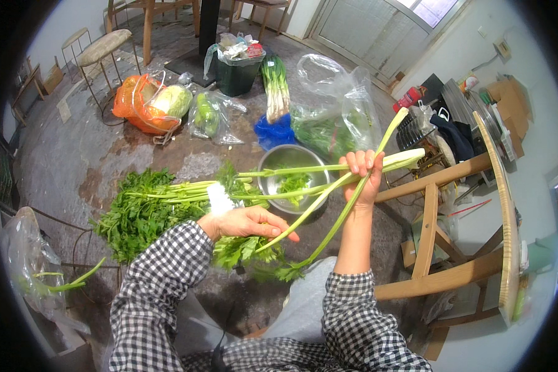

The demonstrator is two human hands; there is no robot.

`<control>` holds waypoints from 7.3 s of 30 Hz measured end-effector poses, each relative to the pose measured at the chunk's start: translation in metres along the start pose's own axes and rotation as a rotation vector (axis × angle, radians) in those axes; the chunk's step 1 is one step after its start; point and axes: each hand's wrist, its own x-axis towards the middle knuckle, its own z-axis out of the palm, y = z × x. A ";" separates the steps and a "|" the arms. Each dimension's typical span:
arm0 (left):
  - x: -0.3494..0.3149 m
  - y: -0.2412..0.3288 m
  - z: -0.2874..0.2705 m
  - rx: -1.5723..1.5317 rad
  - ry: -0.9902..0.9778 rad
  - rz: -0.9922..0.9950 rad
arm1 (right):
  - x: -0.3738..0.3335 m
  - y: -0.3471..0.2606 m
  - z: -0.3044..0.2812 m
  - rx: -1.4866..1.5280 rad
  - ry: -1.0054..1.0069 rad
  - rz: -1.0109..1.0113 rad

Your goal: The person unpacks a bundle of celery, removes the leaves by hand, and places them in a metal bowl. They then use a knife to trim the ends of the celery stalks and continue trimming more stalks.

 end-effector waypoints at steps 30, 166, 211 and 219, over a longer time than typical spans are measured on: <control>0.011 -0.025 0.004 0.675 0.511 0.022 | 0.009 -0.004 -0.074 -0.289 0.855 -0.330; -0.084 -0.108 -0.164 -0.110 1.534 -0.193 | -0.007 -0.085 -0.020 -0.345 0.667 -0.480; -0.397 0.092 0.211 1.422 2.468 -0.131 | -0.072 0.262 0.380 -0.810 -1.411 1.189; -0.411 0.108 0.202 1.512 2.303 0.053 | -0.117 0.401 0.506 -0.411 -1.626 0.867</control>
